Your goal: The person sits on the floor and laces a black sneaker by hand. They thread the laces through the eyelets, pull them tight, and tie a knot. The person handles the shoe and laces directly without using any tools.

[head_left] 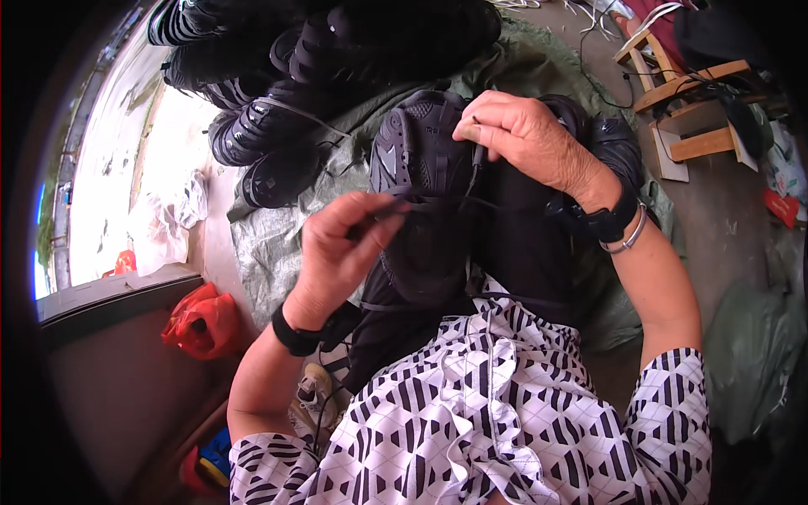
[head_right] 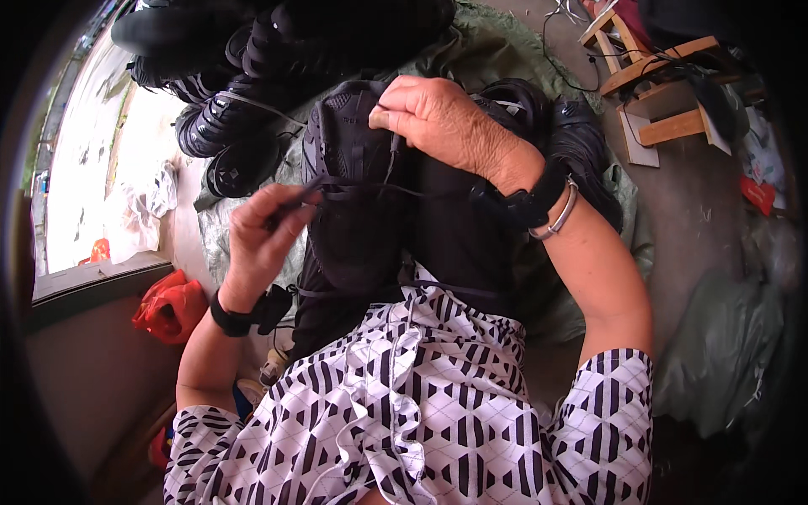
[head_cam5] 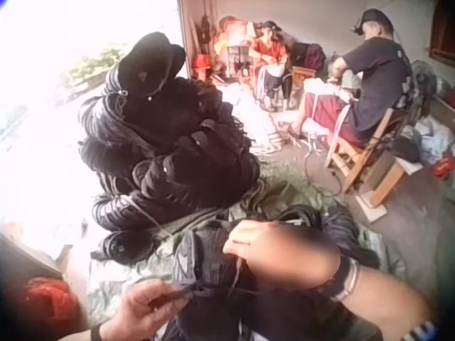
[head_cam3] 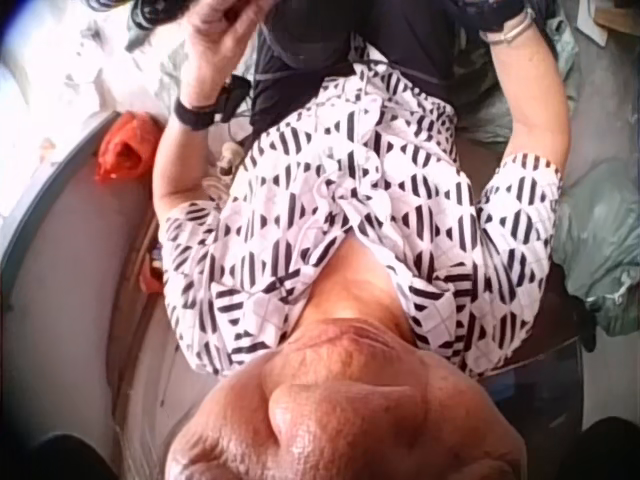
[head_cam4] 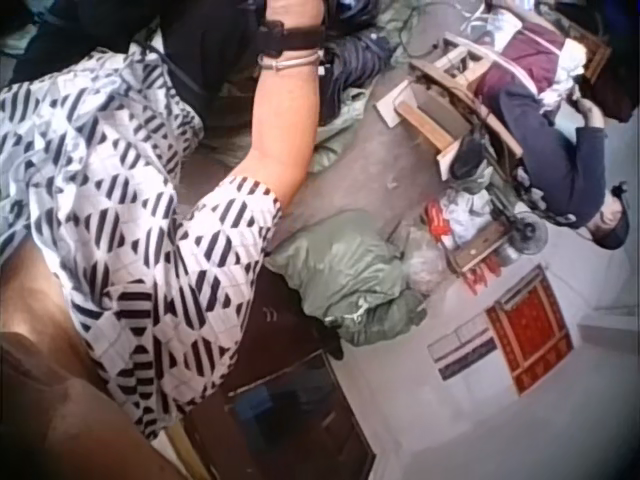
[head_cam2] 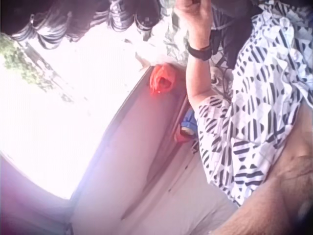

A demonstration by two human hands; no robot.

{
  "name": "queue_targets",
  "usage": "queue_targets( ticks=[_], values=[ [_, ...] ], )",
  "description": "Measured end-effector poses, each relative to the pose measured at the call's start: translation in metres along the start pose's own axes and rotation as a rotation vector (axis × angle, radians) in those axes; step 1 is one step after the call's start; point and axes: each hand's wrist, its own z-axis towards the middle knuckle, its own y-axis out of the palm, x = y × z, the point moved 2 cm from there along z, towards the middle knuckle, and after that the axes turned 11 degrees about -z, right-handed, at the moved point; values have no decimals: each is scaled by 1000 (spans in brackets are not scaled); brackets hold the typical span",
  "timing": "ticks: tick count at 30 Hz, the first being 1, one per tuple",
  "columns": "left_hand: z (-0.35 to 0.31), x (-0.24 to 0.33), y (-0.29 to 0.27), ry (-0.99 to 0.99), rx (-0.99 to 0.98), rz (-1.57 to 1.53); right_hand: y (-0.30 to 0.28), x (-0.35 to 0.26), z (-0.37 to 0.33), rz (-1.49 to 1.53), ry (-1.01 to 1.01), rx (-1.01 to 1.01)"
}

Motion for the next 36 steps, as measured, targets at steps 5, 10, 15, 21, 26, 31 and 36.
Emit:
queue_targets(
  ticks=[5, 10, 15, 21, 26, 31, 36],
  values=[
    [6, 4, 19, 187, -58, 556, -5, -16, -18, 196, 384, 31],
    [25, 21, 21, -56, -263, 683, -3, -32, -41, 8, 305, 12],
    [35, 32, 19, 11, -380, 850, 5, -43, -46, -119, 258, -211],
    [38, 32, 14, 295, -298, 703, -16, -11, -46, 304, 426, -256],
    [38, 22, 13, 24, -385, 389, -41, 23, -77, 425, 672, -160],
    [41, -9, 4, -58, -244, -261, -64, 50, -112, 678, 812, -40],
    [6, -30, 6, -209, 14, -405, -79, 71, -155, 736, 915, 43]
  ],
)
